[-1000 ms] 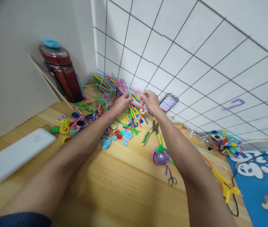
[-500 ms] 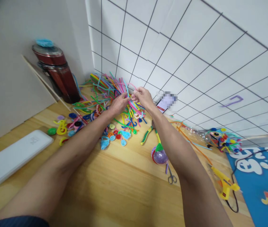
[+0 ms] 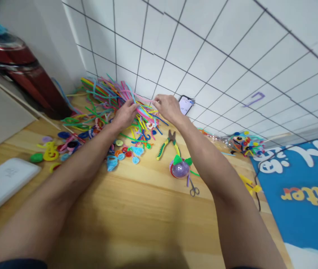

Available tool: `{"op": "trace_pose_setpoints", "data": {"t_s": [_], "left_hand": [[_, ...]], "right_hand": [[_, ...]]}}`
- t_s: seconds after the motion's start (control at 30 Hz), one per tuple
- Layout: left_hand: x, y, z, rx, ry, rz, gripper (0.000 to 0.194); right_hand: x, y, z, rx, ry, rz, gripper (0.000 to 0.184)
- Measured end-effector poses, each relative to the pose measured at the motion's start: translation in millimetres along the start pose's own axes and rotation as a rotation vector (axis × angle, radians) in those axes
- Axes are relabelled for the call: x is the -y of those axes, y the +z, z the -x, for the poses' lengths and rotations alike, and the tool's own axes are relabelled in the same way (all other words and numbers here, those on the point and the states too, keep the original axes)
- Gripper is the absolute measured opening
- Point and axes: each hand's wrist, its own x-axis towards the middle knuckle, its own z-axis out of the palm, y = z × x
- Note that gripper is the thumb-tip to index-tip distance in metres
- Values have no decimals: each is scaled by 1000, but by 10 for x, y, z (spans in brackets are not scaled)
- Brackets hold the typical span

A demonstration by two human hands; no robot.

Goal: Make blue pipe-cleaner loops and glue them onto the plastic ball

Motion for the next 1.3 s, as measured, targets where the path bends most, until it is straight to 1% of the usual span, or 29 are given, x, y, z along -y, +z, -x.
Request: {"op": "trace_pose_setpoints", "data": {"t_s": [0.1,0.17,0.3,0.4,0.47,0.57,0.67,0.73,0.83,0.93,0.97,1.07,1.13,1.23,1.3], "left_hand": [[27,-2,1,-2,-7,37,43],[31,-7,0,-9,-15,44,44],[33,-9,-3,-41,-22,41,45],[34,-10,-7,-60,-19,63,45],[27,-16,-7,-62,-22,74,47],[1,-38,-5,-48,-54,73,50],[-19,-66,-1,-47,-78,36,59],[-25,-86,1,-61,-65,10,68],[-37,-119,9,-92,-33,5,72],[-76,-164,24,-112,-33,-35,70],[-93,-181,30,-116,-39,-59,69],[-140,-233,34,-142,-55,-98,62],[-162,-277,14,-182,-57,-88,59],[-193,-393,-72,-258,-55,-72,53],[-232,-520,-173,-293,-75,-82,43]], "right_hand": [[-105,-163,100,37,3,71,23],[-198,-282,174,21,2,48,20],[-393,-521,371,-100,-18,-116,12],[-461,-710,566,-186,-11,-189,10],[-442,-847,715,-235,0,-193,12],[-339,-1056,968,-327,20,-170,15],[-218,-1227,1265,-451,52,-173,16],[-154,-1298,1497,-523,73,-209,17],[-86,-1321,1902,-579,137,-266,15],[-39,-1246,2352,-597,209,-316,15],[-29,-1206,2503,-578,238,-328,15],[-20,-1078,2925,-461,333,-363,14],[-28,-1005,3159,-390,362,-402,16],[-54,-924,3426,-304,386,-457,18],[-83,-875,3558,-271,398,-490,20]]}}
